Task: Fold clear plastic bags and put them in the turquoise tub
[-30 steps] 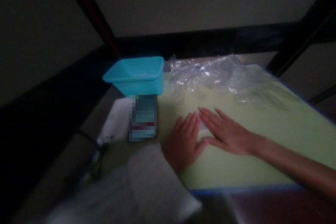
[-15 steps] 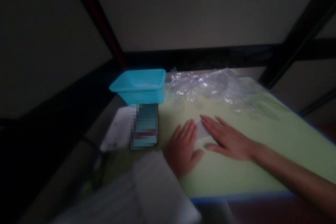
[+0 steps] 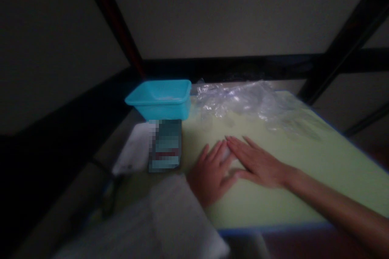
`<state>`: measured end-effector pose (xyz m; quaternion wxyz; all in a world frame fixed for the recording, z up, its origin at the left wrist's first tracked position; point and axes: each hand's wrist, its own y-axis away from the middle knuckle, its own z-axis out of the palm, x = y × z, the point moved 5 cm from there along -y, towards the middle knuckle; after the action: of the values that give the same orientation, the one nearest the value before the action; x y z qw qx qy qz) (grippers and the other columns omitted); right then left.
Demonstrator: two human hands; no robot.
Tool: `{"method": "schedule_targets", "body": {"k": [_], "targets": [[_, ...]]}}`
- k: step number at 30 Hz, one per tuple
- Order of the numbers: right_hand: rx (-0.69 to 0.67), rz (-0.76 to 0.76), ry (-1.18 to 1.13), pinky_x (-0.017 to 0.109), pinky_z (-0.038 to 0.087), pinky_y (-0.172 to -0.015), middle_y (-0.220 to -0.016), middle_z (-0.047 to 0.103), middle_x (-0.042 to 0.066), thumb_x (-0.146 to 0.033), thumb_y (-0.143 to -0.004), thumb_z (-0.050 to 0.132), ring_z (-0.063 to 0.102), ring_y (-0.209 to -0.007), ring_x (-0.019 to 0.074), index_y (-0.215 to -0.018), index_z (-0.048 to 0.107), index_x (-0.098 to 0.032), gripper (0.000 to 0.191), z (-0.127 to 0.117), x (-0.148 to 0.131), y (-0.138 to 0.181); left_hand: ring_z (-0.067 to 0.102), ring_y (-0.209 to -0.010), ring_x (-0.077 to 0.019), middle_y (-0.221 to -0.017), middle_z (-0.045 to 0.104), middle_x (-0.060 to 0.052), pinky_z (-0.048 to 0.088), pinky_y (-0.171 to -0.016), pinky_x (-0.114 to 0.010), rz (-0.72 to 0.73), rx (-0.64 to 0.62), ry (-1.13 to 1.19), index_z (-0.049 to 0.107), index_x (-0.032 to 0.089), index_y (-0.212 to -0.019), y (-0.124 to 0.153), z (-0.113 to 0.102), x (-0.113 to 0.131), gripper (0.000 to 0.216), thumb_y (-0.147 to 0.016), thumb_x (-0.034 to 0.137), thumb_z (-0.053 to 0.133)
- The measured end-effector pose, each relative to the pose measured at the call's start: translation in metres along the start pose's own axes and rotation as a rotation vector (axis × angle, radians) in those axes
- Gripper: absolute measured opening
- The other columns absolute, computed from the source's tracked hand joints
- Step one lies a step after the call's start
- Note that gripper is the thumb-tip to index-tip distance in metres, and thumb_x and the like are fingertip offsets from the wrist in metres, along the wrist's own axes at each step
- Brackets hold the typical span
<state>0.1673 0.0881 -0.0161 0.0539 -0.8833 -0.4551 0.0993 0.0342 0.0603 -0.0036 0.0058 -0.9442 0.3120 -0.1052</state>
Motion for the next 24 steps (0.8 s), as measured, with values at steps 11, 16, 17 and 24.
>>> {"method": "schedule_targets", "body": {"k": [11, 16, 17, 24], "targets": [[0.015, 0.031, 0.04, 0.051, 0.02, -0.113, -0.151, 0.025, 0.015, -0.06, -0.091, 0.034, 0.026, -0.139, 0.0265, -0.15, 0.005, -0.018, 0.079, 0.001, 0.006, 0.005, 0.019, -0.142, -0.0305, -0.151, 0.026, -0.017, 0.018, -0.111, -0.057, 0.038, 0.014, -0.007, 0.035, 0.017, -0.141, 0.001, 0.007, -0.006, 0.061, -0.089, 0.048, 0.046], [-0.02, 0.028, -0.025, 0.052, 0.024, -0.111, -0.151, 0.025, 0.017, -0.061, -0.09, 0.036, 0.027, -0.139, 0.0271, -0.15, 0.01, -0.015, 0.079, -0.007, 0.011, 0.003, 0.022, -0.141, -0.0297, -0.15, 0.027, -0.02, 0.022, -0.113, -0.051, -0.045, 0.096, 0.119, 0.031, 0.01, -0.142, 0.0, 0.01, -0.017, 0.076, -0.081, 0.048, 0.057], [-0.015, 0.005, -0.041, 0.052, 0.026, -0.11, -0.151, 0.026, 0.016, -0.06, -0.09, 0.038, 0.027, -0.139, 0.0267, -0.149, 0.013, -0.015, 0.079, -0.011, 0.014, 0.003, 0.023, -0.141, -0.0292, -0.15, 0.027, -0.02, 0.024, -0.113, -0.049, -0.072, 0.135, 0.16, 0.031, 0.009, -0.141, 0.0, 0.009, -0.02, 0.077, -0.08, 0.045, 0.059], [0.144, -0.177, 0.026, 0.041, 0.045, -0.091, -0.113, 0.064, 0.01, -0.038, -0.095, 0.044, 0.056, -0.107, 0.0229, -0.106, 0.065, -0.017, 0.031, -0.047, 0.022, 0.006, 0.038, -0.133, -0.0248, -0.141, 0.045, -0.015, 0.033, -0.112, -0.042, -0.082, 0.276, 0.308, 0.049, 0.008, -0.128, -0.003, 0.001, -0.022, 0.057, -0.076, 0.025, 0.064]]}}
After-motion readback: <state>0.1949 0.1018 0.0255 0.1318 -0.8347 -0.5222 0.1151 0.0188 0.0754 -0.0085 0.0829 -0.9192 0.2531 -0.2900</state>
